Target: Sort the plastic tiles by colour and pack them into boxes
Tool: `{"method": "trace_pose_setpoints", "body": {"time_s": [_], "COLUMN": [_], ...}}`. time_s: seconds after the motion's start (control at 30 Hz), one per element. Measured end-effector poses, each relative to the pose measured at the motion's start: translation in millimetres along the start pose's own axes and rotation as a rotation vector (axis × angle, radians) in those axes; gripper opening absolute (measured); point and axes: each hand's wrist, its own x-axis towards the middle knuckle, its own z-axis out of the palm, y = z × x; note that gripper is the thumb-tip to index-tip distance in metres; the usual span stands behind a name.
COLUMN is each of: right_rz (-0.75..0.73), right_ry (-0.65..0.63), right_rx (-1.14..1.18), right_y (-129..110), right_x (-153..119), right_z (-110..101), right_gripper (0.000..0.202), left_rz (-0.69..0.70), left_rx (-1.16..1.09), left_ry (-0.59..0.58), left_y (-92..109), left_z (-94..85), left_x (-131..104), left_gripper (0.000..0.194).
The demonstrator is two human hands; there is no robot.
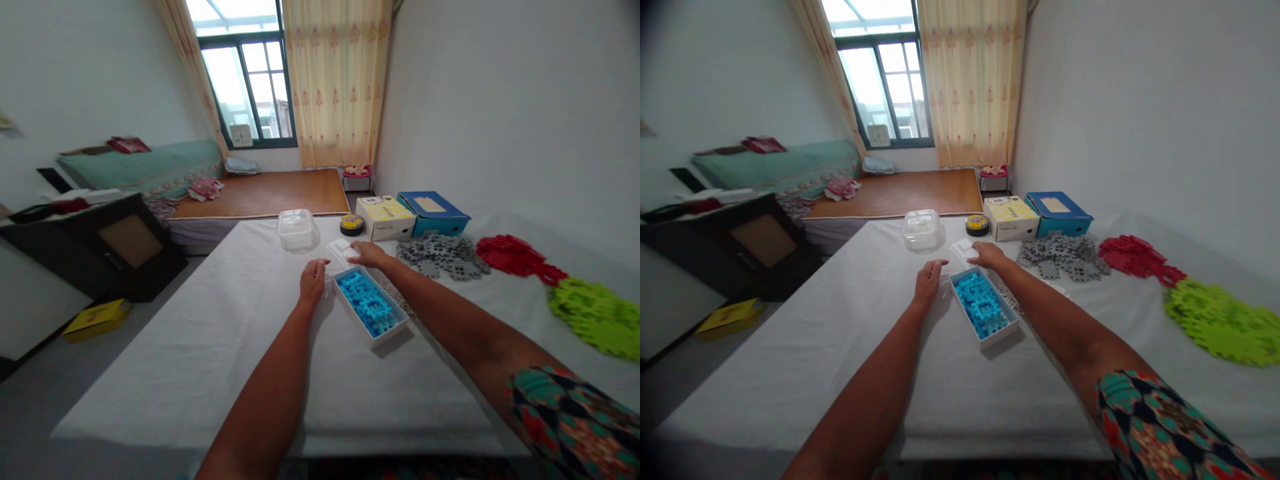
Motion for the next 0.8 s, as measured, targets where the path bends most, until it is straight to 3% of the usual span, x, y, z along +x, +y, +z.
{"method": "trace_pose_setpoints", "body": {"time_s": [0.07, 0.17, 0.27, 0.37, 0.47, 0.53, 0.67, 0.8], "right_rz": [0.018, 0.041, -0.067, -0.176, -0.234, -0.252, -0.218, -0.201], "right_ry": [0.025, 0.165, 0.325, 0.43, 0.346, 0.265, 0.244, 0.234], "right_rx": [0.017, 0.091, 0.188, 0.198, 0.189, 0.167, 0.12, 0.124], "right_y": [3.5, 8.9, 5.3, -9.8, -27.9, -36.4, -40.3, -36.5], "right_x": [1.0, -14.0, -56.3, -117.1, -167.8, -184.7, -184.8, -175.3], "right_z": [-3.2, -24.3, -53.3, -70.3, -65.0, -53.1, -31.4, -25.0], "right_gripper": [0.052, 0.049, 0.048, 0.049, 0.042, 0.04, 0.044, 0.044], "left_rz": [-0.005, -0.014, -0.032, -0.051, -0.06, -0.057, -0.055, -0.05], "left_rx": [0.003, 0.0, -0.012, -0.03, -0.041, -0.043, -0.036, -0.04], "left_ry": [-0.018, -0.03, -0.023, -0.019, -0.024, -0.035, -0.05, -0.08], "left_y": [-1.2, -1.6, -1.6, -0.4, 2.8, 4.5, 3.0, -0.3], "left_z": [0.7, 1.7, 2.3, 3.2, 4.5, 5.3, 6.9, 8.6], "left_x": [-0.1, 0.4, 0.9, -0.1, -2.8, -4.6, -5.6, -4.7], "left_gripper": [0.033, 0.034, 0.036, 0.039, 0.041, 0.042, 0.042, 0.041]}}
